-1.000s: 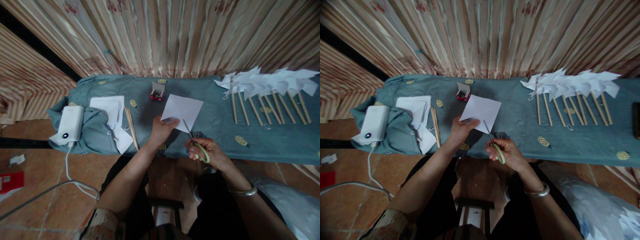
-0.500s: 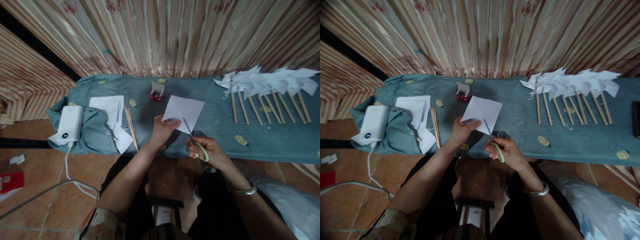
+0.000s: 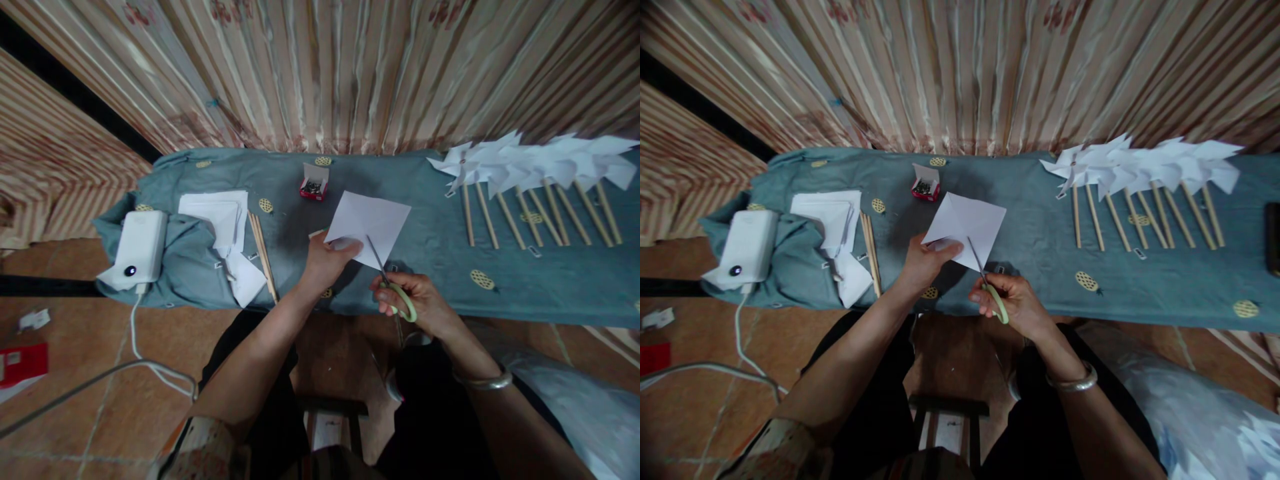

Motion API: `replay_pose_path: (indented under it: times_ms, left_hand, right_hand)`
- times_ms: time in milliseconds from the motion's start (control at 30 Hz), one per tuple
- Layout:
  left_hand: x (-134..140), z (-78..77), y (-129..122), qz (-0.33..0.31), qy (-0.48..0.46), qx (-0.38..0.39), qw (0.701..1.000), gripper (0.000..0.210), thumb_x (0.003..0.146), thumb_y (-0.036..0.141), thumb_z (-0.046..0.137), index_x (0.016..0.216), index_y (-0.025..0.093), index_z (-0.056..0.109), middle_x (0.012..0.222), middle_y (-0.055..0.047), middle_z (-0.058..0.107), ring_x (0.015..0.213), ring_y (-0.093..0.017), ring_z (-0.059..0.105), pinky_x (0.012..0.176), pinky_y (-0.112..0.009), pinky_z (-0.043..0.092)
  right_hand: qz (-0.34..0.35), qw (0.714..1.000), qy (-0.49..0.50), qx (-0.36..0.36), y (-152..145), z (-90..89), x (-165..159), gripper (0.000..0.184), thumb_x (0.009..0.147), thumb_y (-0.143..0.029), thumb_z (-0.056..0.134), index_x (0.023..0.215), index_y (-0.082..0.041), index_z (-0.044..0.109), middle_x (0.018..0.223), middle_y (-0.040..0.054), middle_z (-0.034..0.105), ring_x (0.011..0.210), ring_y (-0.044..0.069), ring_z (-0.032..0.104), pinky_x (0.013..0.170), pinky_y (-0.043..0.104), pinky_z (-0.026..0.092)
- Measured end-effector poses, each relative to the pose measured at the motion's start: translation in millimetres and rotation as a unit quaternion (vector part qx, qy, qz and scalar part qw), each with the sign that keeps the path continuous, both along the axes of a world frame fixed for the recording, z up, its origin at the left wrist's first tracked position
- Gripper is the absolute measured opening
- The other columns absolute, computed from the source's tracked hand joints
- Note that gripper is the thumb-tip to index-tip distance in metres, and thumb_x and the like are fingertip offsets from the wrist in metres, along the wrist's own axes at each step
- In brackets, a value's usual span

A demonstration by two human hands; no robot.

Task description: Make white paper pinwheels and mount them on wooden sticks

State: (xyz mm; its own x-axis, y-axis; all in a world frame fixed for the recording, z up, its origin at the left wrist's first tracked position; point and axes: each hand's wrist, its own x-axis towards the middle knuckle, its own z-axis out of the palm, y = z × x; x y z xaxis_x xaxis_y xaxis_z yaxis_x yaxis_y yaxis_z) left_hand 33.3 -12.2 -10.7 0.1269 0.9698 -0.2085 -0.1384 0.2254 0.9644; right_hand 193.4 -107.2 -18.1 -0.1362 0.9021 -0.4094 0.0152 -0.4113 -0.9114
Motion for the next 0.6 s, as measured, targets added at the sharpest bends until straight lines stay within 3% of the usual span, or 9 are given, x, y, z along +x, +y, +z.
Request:
replay_pose_path:
  times_ms: [600]
  left_hand:
    - [-0.4,0.3,-1.2,-0.006,0.025,0.005,1.0,0.018,0.057,0.02,0.076,0.071,0.014,0.068,0.071,-0.002,0.07,0.066,-0.014,0.061,0.066,-0.027,0.048]
  right_hand:
    - [-0.01,1.0,-0.003,0.002,2.5,1.8,-2.3,0.037,0.061,-0.053,0.084,0.071,-0.02,0.07,0.054,-0.0021,0.061,0.046,0.009,0.053,0.044,0.02,0.042]
